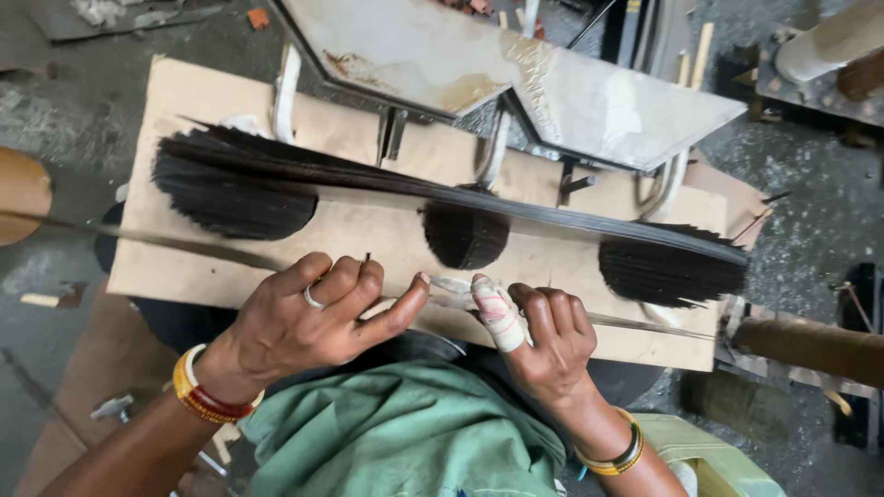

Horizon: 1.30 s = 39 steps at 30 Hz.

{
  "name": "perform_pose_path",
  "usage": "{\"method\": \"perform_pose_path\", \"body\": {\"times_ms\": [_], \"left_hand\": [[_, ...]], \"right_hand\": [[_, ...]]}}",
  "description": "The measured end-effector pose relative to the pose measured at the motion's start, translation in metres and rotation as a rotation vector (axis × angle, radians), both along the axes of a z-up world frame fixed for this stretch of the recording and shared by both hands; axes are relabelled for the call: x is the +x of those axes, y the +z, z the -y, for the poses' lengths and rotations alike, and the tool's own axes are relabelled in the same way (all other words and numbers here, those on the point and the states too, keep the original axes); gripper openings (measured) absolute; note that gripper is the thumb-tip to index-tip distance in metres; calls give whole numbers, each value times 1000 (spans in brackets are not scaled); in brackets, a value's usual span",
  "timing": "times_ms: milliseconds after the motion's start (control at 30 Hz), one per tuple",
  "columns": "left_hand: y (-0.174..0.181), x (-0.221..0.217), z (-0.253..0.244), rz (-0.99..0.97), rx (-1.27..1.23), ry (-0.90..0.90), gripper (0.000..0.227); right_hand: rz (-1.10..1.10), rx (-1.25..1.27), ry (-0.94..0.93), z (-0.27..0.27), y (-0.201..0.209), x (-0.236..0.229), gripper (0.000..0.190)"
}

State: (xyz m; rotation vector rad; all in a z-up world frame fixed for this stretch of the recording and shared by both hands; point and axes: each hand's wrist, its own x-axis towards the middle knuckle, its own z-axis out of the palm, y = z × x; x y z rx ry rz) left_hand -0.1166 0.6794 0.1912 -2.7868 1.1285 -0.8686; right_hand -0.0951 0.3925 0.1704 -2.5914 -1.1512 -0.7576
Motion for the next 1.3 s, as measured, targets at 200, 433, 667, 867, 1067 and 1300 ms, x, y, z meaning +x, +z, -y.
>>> {"method": "perform_pose_path", "body": {"times_ms": [200,433,667,867,1067,1300], "left_hand": [[-40,-15,-16,-168,-135,91,50],[-62,-22,-18,-211,-204,113,45],[-44,-51,-110,-204,-22,392,46],[-12,-69,-165,-166,-271,398,17],[1,5,-165,-6,-304,345,18],[13,26,-156,33,-255,374,17]], "right_hand": [[-147,-155,33,-20,-21,0,70],[-269,-193,4,-3,-12,8,50],[-222,-258,-78,24,-25,-1,44],[-179,-419,-92,44,-16,9,44],[-142,-567,-41,38,5,27,44],[-191,-359,-117,12,17,26,49]]}}
